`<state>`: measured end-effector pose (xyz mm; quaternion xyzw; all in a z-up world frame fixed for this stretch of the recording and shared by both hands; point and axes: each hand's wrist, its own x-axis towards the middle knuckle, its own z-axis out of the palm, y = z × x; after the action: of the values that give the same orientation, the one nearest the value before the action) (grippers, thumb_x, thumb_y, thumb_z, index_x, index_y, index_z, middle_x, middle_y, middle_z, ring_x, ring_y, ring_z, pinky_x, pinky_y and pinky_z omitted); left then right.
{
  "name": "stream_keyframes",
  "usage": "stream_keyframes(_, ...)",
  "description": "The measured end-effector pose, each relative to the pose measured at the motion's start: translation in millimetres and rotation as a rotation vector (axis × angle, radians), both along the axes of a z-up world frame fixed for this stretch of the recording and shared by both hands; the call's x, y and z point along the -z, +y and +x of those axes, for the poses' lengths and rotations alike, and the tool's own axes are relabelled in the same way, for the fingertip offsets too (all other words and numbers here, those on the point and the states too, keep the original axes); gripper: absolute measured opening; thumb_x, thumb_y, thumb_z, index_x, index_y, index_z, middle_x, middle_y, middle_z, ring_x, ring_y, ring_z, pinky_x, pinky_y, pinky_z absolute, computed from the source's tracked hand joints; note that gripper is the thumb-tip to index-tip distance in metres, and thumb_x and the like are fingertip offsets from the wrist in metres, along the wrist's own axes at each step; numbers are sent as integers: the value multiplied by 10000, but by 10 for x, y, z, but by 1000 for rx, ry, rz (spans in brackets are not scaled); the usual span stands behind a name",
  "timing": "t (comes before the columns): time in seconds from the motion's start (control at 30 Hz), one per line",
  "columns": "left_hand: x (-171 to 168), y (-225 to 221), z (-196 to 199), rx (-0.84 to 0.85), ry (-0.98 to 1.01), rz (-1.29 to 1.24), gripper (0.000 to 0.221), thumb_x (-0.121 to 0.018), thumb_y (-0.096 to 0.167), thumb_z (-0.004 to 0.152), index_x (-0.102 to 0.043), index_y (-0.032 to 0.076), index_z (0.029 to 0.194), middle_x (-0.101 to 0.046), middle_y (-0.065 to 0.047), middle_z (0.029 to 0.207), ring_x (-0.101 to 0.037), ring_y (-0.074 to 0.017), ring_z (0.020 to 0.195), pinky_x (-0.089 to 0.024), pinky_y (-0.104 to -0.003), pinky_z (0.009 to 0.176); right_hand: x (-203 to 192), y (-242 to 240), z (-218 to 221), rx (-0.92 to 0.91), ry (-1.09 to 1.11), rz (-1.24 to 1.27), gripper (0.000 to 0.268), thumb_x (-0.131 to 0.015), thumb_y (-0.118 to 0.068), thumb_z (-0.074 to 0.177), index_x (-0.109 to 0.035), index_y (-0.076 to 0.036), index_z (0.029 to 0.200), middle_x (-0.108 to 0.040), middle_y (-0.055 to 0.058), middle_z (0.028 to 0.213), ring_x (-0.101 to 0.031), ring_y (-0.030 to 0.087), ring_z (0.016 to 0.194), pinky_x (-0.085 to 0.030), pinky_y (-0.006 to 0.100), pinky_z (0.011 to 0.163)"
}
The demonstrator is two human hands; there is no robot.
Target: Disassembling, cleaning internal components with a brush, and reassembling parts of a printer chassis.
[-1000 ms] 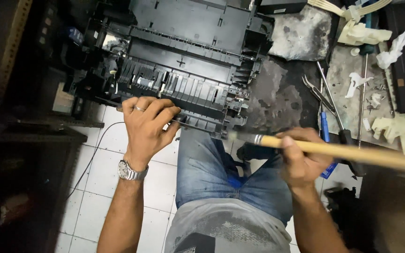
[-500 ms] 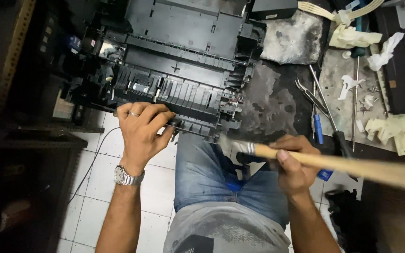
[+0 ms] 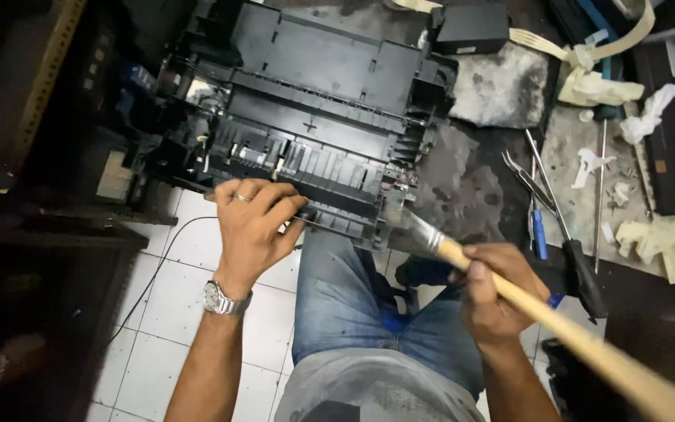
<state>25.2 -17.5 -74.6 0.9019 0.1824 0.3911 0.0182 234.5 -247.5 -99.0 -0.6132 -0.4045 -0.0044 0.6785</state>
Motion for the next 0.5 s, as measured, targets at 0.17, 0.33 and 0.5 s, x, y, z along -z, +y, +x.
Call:
stream_keyframes(0.17, -17, -42, -55, -20, 101, -87, 160, -780, 162, 775, -729, 180, 926, -673, 25, 935, -568, -198, 887, -342, -412, 940, 86, -105, -20, -87, 85, -168, 118, -657, -57, 889, -683, 25, 808, -635, 119, 680, -545, 159, 549, -468, 281, 548)
stream_keyframes(0.33, -39, -70, -52, -31, 145, -111, 214, -759, 179, 805, -722, 146, 1013, -656, 13, 1020, -559, -198, 957, -319, -432, 985, -4, -116, -5, -96, 34, -249, 197, -629, -10, 867, -687, 81, 1032, -713, 199, 1035, -630, 215, 764, -524, 290, 710)
stream_keyframes(0.5, -3, -65, -49, -52, 141, -121, 239, -776, 180, 779, -750, 169, 1017, -655, 35, 1013, -557, -166, 969, -281, -414, 1002, 136, -236, -20, -58, 188, -245, 148, -587, -41, 946, -683, 40, 1026, -672, 119, 922, -561, 128, 581, -458, 218, 567)
